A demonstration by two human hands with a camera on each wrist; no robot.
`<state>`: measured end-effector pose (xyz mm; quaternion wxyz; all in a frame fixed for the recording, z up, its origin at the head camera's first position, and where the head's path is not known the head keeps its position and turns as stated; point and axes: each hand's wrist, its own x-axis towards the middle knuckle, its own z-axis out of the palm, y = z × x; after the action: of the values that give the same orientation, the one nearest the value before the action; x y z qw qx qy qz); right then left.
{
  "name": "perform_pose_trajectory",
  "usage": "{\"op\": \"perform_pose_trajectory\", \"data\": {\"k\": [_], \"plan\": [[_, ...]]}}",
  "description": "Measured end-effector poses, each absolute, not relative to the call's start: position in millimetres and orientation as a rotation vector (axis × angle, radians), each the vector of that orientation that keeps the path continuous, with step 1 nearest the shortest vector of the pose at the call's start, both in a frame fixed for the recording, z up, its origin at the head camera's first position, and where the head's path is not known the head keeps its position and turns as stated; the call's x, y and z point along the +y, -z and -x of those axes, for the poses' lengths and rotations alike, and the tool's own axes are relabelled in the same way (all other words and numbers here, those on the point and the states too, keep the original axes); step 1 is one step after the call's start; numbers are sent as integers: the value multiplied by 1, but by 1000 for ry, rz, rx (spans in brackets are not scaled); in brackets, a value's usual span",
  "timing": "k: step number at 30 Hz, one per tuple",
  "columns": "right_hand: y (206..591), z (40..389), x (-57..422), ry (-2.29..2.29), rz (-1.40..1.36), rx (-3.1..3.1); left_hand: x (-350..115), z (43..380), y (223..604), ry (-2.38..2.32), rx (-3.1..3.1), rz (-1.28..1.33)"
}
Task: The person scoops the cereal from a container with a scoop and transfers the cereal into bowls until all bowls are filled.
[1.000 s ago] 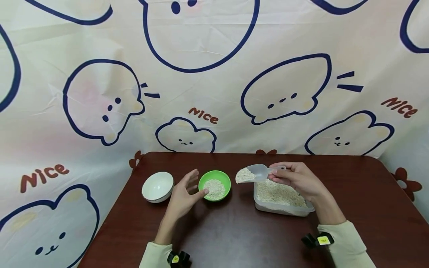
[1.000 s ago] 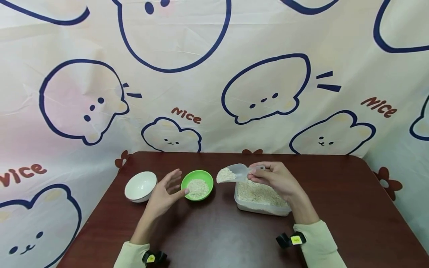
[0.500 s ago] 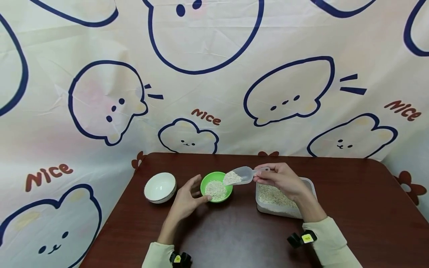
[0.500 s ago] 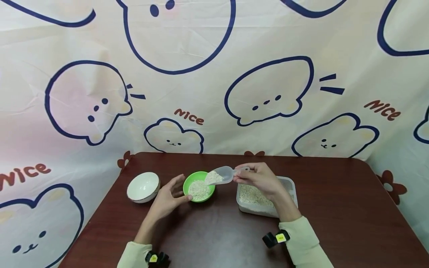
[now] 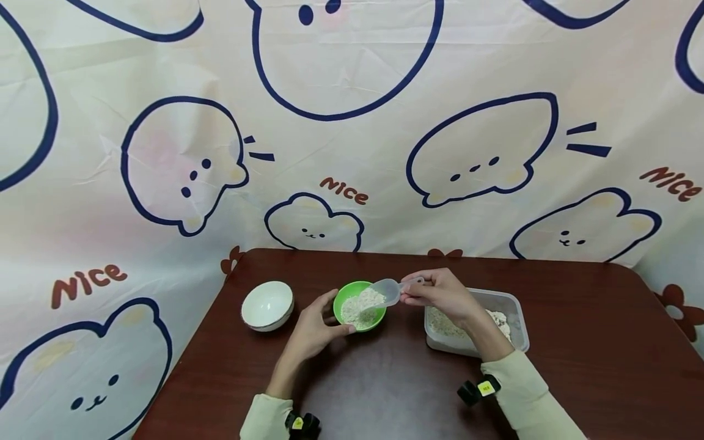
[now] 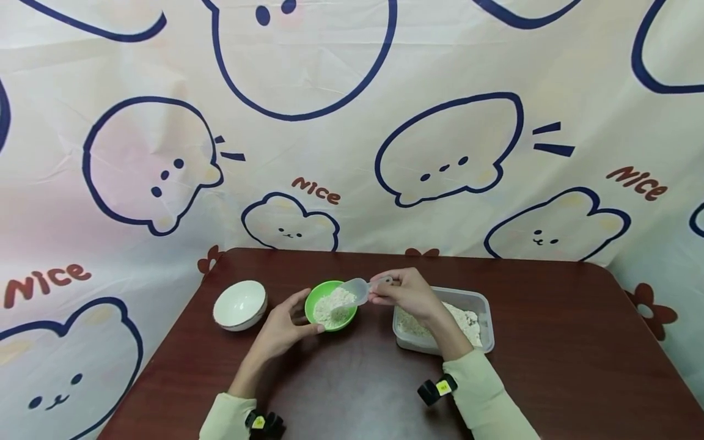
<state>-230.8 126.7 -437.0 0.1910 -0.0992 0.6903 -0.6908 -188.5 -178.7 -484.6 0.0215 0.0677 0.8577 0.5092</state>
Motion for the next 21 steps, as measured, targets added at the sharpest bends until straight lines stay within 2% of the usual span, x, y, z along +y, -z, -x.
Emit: {"op": "perform_pose_trajectory", "data": {"k": [21], "plan": [[398,221,94,1437,525,2590,-178,189,485,-1559,2672,-205]]}}
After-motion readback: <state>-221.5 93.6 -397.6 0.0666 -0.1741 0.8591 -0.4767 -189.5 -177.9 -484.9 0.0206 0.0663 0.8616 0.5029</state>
